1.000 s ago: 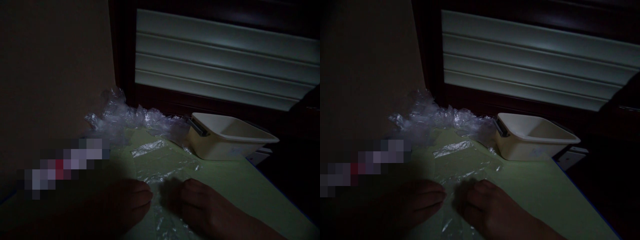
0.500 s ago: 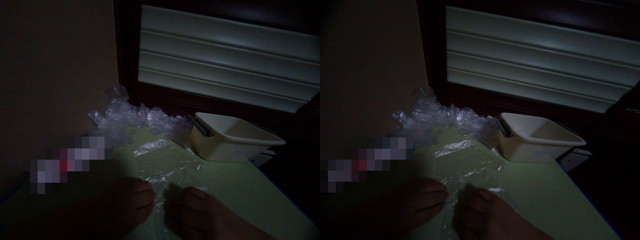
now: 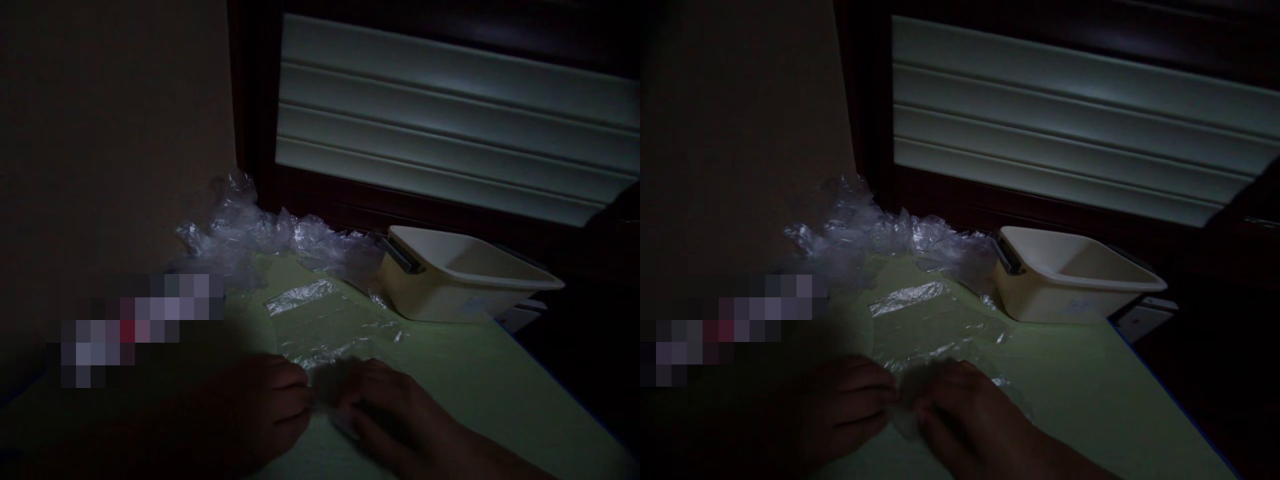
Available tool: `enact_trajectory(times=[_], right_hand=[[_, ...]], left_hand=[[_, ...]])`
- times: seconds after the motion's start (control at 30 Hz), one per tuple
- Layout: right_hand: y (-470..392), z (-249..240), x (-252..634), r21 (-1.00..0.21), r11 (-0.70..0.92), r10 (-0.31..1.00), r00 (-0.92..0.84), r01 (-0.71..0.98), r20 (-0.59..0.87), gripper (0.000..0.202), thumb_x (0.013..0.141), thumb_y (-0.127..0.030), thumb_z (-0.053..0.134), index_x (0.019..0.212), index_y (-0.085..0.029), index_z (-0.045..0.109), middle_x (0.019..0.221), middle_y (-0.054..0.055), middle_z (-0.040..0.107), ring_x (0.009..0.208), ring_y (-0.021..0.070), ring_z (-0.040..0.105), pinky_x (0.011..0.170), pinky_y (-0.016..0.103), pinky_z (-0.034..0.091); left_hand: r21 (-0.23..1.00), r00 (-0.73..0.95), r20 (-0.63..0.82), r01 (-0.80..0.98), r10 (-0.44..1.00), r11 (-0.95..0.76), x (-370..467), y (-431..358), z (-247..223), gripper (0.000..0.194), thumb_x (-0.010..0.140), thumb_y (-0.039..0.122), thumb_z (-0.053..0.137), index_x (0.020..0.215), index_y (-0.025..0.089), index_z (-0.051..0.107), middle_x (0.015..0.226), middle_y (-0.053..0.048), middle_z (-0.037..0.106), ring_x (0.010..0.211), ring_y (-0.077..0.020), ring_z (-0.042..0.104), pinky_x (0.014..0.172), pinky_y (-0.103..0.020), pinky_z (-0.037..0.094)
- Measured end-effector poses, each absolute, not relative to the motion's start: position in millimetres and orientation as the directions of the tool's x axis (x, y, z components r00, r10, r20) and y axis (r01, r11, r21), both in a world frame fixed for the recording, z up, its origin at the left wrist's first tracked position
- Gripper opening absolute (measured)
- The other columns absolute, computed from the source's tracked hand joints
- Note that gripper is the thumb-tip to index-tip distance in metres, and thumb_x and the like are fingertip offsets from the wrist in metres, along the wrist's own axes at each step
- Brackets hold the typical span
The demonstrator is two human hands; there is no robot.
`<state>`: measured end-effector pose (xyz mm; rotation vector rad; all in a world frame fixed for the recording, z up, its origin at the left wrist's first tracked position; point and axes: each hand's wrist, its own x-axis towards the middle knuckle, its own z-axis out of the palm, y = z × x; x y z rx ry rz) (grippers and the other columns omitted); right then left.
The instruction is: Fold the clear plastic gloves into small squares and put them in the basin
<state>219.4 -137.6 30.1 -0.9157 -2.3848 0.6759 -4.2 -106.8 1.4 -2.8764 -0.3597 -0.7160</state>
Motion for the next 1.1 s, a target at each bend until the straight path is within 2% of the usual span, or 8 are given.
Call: enact_trajectory(times=[0.17,0.33,0.43,0.53,0.63,0.83,0.97,1.1], right_hand=[[-125.8,12.9,215.6,-0.788,0.439,0.835,-0.519,0.433,0.181,0.017,0.089,-0.02,0.046,0.078,-0.016,0.059,0.072,0.003,0.062,0.064,0.0138,0.053,0.059,0.025,0.044],[-118.3,8.9,212.7,-0.803,0.389,0.874,-0.456,0.452,0.167,0.019,0.089,-0.021,0.044,0.076,-0.017,0.057,0.069,0.001,0.06,0.062,0.0131,0.052,0.056,0.024,0.041],[-118.9,12.2,214.3,-0.786,0.414,0.883,-0.414,0.46,0.222,0.013,0.089,-0.019,0.045,0.087,-0.018,0.057,0.078,0.003,0.063,0.069,0.0147,0.058,0.063,0.025,0.046],[-124.1,17.6,220.7,-0.709,0.498,0.864,-0.359,0.499,0.354,0.009,0.088,-0.016,0.045,0.092,-0.019,0.053,0.08,0.003,0.062,0.07,0.0138,0.058,0.063,0.024,0.047],[-131.9,23.4,226.8,-0.526,0.673,0.738,-0.431,0.52,0.519,0.012,0.084,-0.009,0.044,0.087,-0.02,0.05,0.074,0.002,0.059,0.066,0.0137,0.055,0.058,0.022,0.045],[-135.5,18.3,220.0,-0.173,0.869,0.486,-0.73,0.464,0.481,0.019,0.084,-0.005,0.043,0.087,-0.015,0.059,0.078,0.008,0.064,0.07,0.019,0.055,0.064,0.031,0.044],[-131.2,11.3,215.5,-0.16,0.827,0.558,-0.759,0.538,0.335,0.019,0.084,-0.008,0.051,0.098,-0.015,0.063,0.088,0.009,0.065,0.081,0.0204,0.058,0.071,0.032,0.045],[-131.3,9.1,216.2,-0.2,0.819,0.573,-0.752,0.538,0.326,0.019,0.089,-0.011,0.049,0.1,-0.016,0.064,0.091,0.009,0.066,0.087,0.021,0.058,0.076,0.033,0.047]], left_hand=[[-0.124,0.865,0.471,0.257,0.171,-0.958,-4.0,-107.2,2.3,0.018,0.093,0.008,0.049,0.085,0.017,0.062,0.077,-0.002,0.065,0.072,-0.0149,0.057,0.069,-0.026,0.047],[-0.14,0.876,0.453,0.253,0.165,-0.957,-6.6,-106.2,-2.2,0.017,0.093,0.009,0.048,0.089,0.018,0.062,0.081,-0.003,0.066,0.077,-0.0159,0.058,0.073,-0.028,0.047],[-0.131,0.882,0.435,0.262,0.182,-0.956,-6.6,-107.0,2.4,0.019,0.093,0.009,0.046,0.087,0.018,0.062,0.077,-0.002,0.065,0.073,-0.0154,0.057,0.072,-0.027,0.047],[-0.124,0.888,0.421,0.258,0.185,-0.958,-6.1,-107.6,3.9,0.017,0.091,0.009,0.049,0.085,0.018,0.062,0.076,-0.002,0.064,0.072,-0.0154,0.056,0.07,-0.026,0.046],[-0.109,0.891,0.408,0.267,0.202,-0.958,-5.9,-107.0,0.7,0.014,0.09,0.009,0.051,0.086,0.018,0.061,0.079,-0.002,0.065,0.076,-0.0159,0.056,0.071,-0.026,0.045],[-0.107,0.893,0.405,0.258,0.195,-0.96,-5.0,-105.3,0.8,0.022,0.093,0.01,0.046,0.081,0.018,0.061,0.074,0.0,0.062,0.071,-0.0152,0.054,0.067,-0.026,0.045],[-0.072,0.873,0.42,0.305,0.249,-0.95,-4.8,-106.9,1.9,0.022,0.093,0.009,0.046,0.081,0.019,0.061,0.081,-0.002,0.063,0.074,-0.0146,0.055,0.069,-0.024,0.045],[-0.022,0.837,0.442,0.369,0.322,-0.929,-3.5,-108.6,1.1,0.02,0.094,0.01,0.045,0.083,0.019,0.06,0.082,-0.001,0.063,0.073,-0.0144,0.055,0.067,-0.023,0.045]])
